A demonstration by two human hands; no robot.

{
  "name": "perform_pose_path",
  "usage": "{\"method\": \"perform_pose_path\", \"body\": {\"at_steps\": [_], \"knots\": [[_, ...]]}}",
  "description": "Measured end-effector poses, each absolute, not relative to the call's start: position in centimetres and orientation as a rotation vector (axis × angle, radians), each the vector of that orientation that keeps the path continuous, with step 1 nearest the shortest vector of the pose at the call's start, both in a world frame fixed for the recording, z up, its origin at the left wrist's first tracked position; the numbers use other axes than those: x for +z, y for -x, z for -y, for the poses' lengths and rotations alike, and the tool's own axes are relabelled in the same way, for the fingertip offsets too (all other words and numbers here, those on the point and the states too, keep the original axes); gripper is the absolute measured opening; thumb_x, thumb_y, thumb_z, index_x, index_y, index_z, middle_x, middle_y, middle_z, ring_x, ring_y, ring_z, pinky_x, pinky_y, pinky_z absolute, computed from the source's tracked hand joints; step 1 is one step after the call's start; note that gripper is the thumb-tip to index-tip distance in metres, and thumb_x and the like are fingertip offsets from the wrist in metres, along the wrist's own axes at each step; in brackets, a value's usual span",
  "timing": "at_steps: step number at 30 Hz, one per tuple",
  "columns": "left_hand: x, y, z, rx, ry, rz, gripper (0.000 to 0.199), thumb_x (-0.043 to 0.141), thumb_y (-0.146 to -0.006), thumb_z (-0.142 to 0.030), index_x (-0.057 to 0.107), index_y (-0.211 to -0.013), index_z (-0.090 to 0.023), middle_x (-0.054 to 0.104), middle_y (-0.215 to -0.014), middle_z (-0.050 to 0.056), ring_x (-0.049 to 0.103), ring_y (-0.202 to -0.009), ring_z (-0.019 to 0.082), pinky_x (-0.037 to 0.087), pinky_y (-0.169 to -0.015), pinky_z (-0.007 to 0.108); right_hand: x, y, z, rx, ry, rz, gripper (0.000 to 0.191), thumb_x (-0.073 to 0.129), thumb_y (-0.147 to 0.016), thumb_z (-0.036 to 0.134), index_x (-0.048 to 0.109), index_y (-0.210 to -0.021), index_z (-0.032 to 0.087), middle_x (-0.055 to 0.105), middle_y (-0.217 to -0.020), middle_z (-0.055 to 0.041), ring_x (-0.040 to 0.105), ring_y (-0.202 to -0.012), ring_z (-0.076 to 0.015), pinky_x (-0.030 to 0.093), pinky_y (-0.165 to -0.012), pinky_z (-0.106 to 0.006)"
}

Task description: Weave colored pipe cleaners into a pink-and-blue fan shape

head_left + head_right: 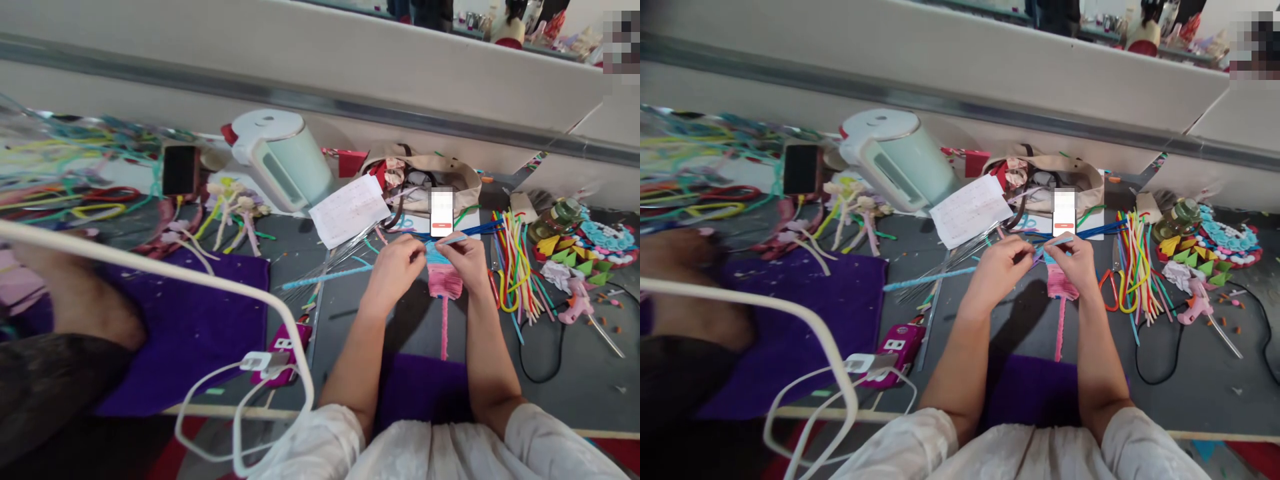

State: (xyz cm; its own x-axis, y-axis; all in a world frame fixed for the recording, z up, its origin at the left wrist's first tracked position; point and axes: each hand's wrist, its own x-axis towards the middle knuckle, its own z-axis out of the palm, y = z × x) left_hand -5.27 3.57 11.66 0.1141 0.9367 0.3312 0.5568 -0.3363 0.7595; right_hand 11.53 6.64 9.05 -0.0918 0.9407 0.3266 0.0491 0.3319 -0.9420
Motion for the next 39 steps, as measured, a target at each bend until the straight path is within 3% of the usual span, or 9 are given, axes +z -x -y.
{"method": "perform_pose_path", "body": {"at_steps": [4,7,10,14,19,22,26,31,39], "knots": [[11.5,4.9,-3.9,1.437,-1.773,-1.524,0.013,0.055,-0.079,-0.011,0.067,-0.076,-0.017,0.064,-0.080,0.004,0.058,-0.076,0.016,0.042,-0.071,0.028,9.4,-10.0,-5.9,0.632,0.848,1.529,0.006,0.069,-0.079,0.023,0.074,-0.079,0.023,0.069,-0.076,-0.0021,0.061,-0.075,-0.0159,0.048,-0.071,-0.032],[11.5,5.0,-4.2,1.577,-1.438,-1.369,0.008,0.060,-0.077,-0.018,0.067,-0.075,-0.017,0.062,-0.074,0.001,0.054,-0.064,0.012,0.041,-0.059,0.025,9.1,-8.9,-5.7,0.641,0.769,1.451,0.006,0.069,-0.079,0.024,0.074,-0.082,0.025,0.067,-0.075,-0.0015,0.060,-0.074,-0.0166,0.048,-0.072,-0.034],[11.7,4.6,-4.4,1.536,-1.041,-1.099,0.010,0.066,-0.072,-0.026,0.066,-0.075,-0.016,0.054,-0.060,-0.002,0.044,-0.048,0.008,0.033,-0.046,0.022,8.5,-8.1,-5.9,0.816,0.720,1.268,0.002,0.072,-0.075,0.026,0.073,-0.077,0.026,0.064,-0.072,-0.0006,0.059,-0.072,-0.0164,0.048,-0.069,-0.033],[12.0,4.2,-4.3,1.376,-0.847,-0.852,0.016,0.071,-0.063,-0.026,0.064,-0.072,-0.015,0.049,-0.051,-0.004,0.040,-0.044,0.007,0.028,-0.040,0.020,8.0,-7.7,-6.3,1.225,0.618,0.963,0.014,0.074,-0.069,0.031,0.063,-0.065,0.023,0.056,-0.065,0.0015,0.053,-0.064,-0.0134,0.046,-0.064,-0.030],[11.9,5.2,-4.1,1.175,-1.103,-0.867,0.012,0.069,-0.066,-0.025,0.065,-0.070,-0.014,0.051,-0.056,-0.004,0.035,-0.041,0.004,0.024,-0.041,0.020,8.0,-9.1,-6.8,1.694,0.494,0.927,0.015,0.075,-0.065,0.028,0.062,-0.061,0.020,0.053,-0.062,0.0022,0.051,-0.061,-0.0109,0.042,-0.058,-0.024],[11.7,6.0,-4.1,1.110,-1.395,-0.951,0.009,0.066,-0.070,-0.023,0.068,-0.073,-0.014,0.058,-0.066,0.000,0.043,-0.050,0.007,0.032,-0.048,0.022,8.0,-10.4,-7.2,1.731,0.607,0.992,0.010,0.075,-0.063,0.024,0.065,-0.062,0.019,0.056,-0.061,0.0021,0.050,-0.058,-0.0099,0.040,-0.056,-0.023],[11.3,5.9,-4.2,1.093,-1.762,-1.168,0.011,0.058,-0.075,-0.015,0.069,-0.073,-0.015,0.063,-0.073,0.002,0.054,-0.067,0.012,0.040,-0.063,0.025,8.3,-11.4,-7.4,1.432,0.883,1.115,0.009,0.077,-0.062,0.023,0.069,-0.064,0.019,0.060,-0.060,0.0027,0.049,-0.055,-0.0095,0.039,-0.055,-0.024],[10.7,4.8,-4.4,1.266,-1.845,-1.475,0.014,0.055,-0.077,-0.011,0.067,-0.076,-0.017,0.064,-0.078,0.003,0.056,-0.074,0.015,0.042,-0.072,0.028,9.1,-10.4,-6.3,0.798,1.012,1.396,0.007,0.070,-0.076,0.028,0.072,-0.075,0.021,0.067,-0.073,-0.0006,0.058,-0.067,-0.0136,0.045,-0.065,-0.028],[10.8,4.0,-4.6,1.716,-1.481,-1.440,0.010,0.060,-0.081,-0.020,0.070,-0.079,-0.019,0.064,-0.077,0.002,0.056,-0.071,0.014,0.043,-0.068,0.025,8.3,-8.3,-5.5,0.234,0.901,1.584,0.011,0.064,-0.084,0.023,0.073,-0.088,0.027,0.068,-0.078,-0.0040,0.060,-0.076,-0.0189,0.050,-0.073,-0.036]]}}
